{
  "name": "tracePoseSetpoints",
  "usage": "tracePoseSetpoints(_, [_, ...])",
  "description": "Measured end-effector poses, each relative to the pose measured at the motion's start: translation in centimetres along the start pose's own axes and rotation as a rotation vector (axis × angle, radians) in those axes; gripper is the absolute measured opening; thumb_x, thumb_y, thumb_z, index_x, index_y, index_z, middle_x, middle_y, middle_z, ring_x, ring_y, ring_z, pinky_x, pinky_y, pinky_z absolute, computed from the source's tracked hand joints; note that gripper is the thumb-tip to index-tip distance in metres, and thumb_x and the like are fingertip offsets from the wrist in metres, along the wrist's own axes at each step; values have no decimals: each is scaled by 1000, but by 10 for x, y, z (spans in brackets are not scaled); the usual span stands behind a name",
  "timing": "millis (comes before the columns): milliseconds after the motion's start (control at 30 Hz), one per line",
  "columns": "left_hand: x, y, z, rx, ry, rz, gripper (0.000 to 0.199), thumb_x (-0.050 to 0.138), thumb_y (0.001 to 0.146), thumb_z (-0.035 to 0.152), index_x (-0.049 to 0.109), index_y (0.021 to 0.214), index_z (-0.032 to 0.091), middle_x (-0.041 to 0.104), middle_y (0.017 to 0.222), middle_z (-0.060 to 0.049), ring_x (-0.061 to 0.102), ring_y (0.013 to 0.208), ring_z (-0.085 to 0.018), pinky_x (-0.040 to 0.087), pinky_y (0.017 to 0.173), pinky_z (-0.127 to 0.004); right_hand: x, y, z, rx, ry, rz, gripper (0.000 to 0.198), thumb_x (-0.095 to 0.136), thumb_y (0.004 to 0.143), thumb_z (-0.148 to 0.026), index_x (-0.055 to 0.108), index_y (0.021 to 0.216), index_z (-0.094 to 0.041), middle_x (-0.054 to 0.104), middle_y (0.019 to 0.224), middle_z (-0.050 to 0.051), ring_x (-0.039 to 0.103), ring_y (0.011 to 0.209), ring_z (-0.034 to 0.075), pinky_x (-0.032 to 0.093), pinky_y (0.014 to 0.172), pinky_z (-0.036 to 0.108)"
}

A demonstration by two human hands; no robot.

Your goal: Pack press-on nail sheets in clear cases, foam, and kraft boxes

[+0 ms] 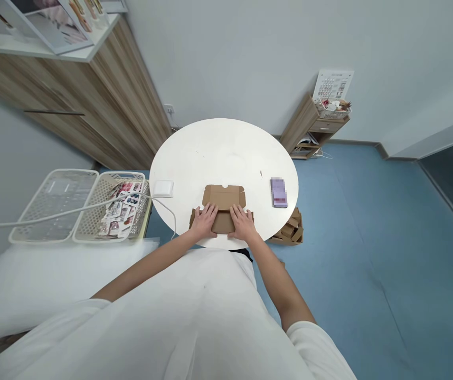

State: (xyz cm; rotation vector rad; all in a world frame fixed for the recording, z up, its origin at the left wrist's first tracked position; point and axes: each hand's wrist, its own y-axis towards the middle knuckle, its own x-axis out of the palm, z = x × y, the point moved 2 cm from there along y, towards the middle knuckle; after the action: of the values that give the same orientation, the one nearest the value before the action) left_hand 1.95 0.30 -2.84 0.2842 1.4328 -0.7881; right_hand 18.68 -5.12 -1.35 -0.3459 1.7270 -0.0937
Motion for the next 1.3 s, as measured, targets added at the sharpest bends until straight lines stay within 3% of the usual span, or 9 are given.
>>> tracePoseSetpoints(133, [-4, -11, -7, -16, -15, 26, 120, 74, 48, 53, 12, 144, 15, 8, 151, -16, -8, 138, -35, 3, 108, -56, 10, 3, -2, 42, -12, -39, 109, 72, 59, -46, 8, 144, -19, 17, 149, 16, 10, 138, 30, 10, 106, 54])
tracePoseSetpoints(267, [3, -38, -31, -239, -127, 104, 127, 75, 47, 55, 4, 144, 14, -2, 150, -20, -7, 137, -38, 7, 106, -58, 12, 5, -1, 50, 8, -50, 110, 73, 59, -42, 6, 144, -21, 15, 150, 14, 10, 138, 28, 11, 105, 55])
tracePoseSetpoints(333, [13, -53, -45, -357, -255, 138, 121, 71, 54, 54, -1, 144, 14, 5, 150, -21, 4, 138, -37, 16, 105, -56, 12, 6, -1, 55, 14, -52, 110, 73, 59, -43, 6, 144, -21, 15, 150, 14, 9, 138, 29, 13, 105, 55])
tracePoseSetpoints(400, [24, -62, -55, -412, -411, 157, 109, 67, 64, 48, 1, 143, 13, 23, 146, -21, 23, 134, -34, 27, 102, -50, 12, 7, -2, 68, 20, -57, 110, 72, 59, -44, 4, 144, -22, 14, 150, 13, 7, 139, 29, 14, 104, 55])
tracePoseSetpoints(500, [34, -63, -61, -404, -590, 216, 86, 63, 71, 35, 18, 140, 11, 45, 132, -18, 41, 123, -31, 37, 97, -42, 13, 8, -6, 95, 40, -80, 111, 71, 61, -45, 1, 144, -23, 10, 151, 12, 5, 139, 28, 18, 104, 54])
tracePoseSetpoints(667, [37, -47, -60, -467, -749, 330, 61, 59, 73, 21, 38, 130, 11, 58, 110, -13, 56, 100, -23, 44, 88, -36, 15, 7, -16, 103, 95, -86, 109, 70, 63, -43, 1, 144, -21, 7, 152, 11, 2, 139, 27, 24, 104, 47])
tracePoseSetpoints(900, [33, -38, -55, -474, -808, 406, 39, 56, 75, 20, 56, 114, 15, 56, 94, -8, 58, 85, -19, 48, 78, -31, 14, 7, -21, 126, 134, -68, 111, 73, 61, -39, 2, 144, -20, 10, 151, 12, 5, 139, 27, 28, 103, 47])
tracePoseSetpoints(1100, [24, -40, -51, -450, -833, 463, 38, 54, 76, 22, 56, 114, 16, 53, 92, -7, 57, 86, -19, 49, 80, -33, 17, 8, -20, 127, 158, -34, 115, 76, 57, -39, 4, 144, -19, 11, 151, 14, 7, 139, 29, 26, 105, 47])
tracePoseSetpoints(1300, [16, -40, -37, -375, -852, 410, 42, 57, 74, 21, 54, 116, 18, 52, 100, -8, 57, 84, -18, 49, 79, -33, 23, 10, -26, 72, 128, -17, 109, 73, 60, -39, 8, 144, -16, 11, 151, 14, 8, 139, 30, 24, 106, 45])
